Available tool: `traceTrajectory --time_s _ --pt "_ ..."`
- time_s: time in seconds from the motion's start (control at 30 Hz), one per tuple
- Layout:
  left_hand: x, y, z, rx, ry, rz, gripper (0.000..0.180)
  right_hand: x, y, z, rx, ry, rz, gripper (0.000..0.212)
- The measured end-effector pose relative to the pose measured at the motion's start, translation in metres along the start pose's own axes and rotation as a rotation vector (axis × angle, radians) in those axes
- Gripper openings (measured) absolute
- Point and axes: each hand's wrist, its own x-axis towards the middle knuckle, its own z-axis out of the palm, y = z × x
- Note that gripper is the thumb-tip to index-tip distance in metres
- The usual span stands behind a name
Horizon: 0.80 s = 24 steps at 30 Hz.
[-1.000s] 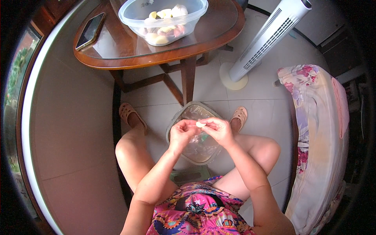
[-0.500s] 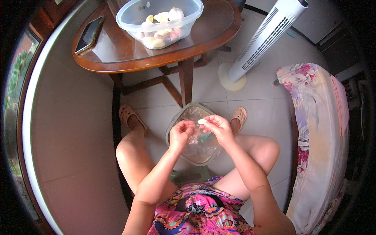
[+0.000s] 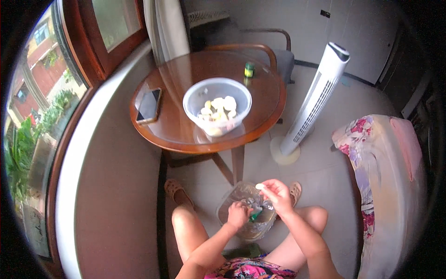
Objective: The person takes garlic cloves from a bowl on a table and peels them by hand over a trash can.
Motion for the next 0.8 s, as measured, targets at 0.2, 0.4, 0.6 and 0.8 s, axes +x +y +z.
traceTrajectory --time_s 0.2,0.4,0.6,0.8 --pt "-0.04 0.075 -0.148 -0.592 0.135 0.132 0.029 0.055 -0.14 0.052 -0.189 -0.058 -0.574 0.008" --pt "-0.124 0.139 -0.314 -1.017 0.391 1.064 0.012 0.152 -0.172 0.078 -0.911 -0.135 -0.755 0.014" --pt "-0.159 0.139 -0.331 -1.052 0.381 1.283 0.012 0.179 -0.169 0.107 -1.256 -0.174 -0.749 0.012" --pt "-0.169 0.129 -0.336 -1.037 0.353 1.268 0.011 0.184 -0.165 0.145 -1.508 -0.549 -0.373 0.021"
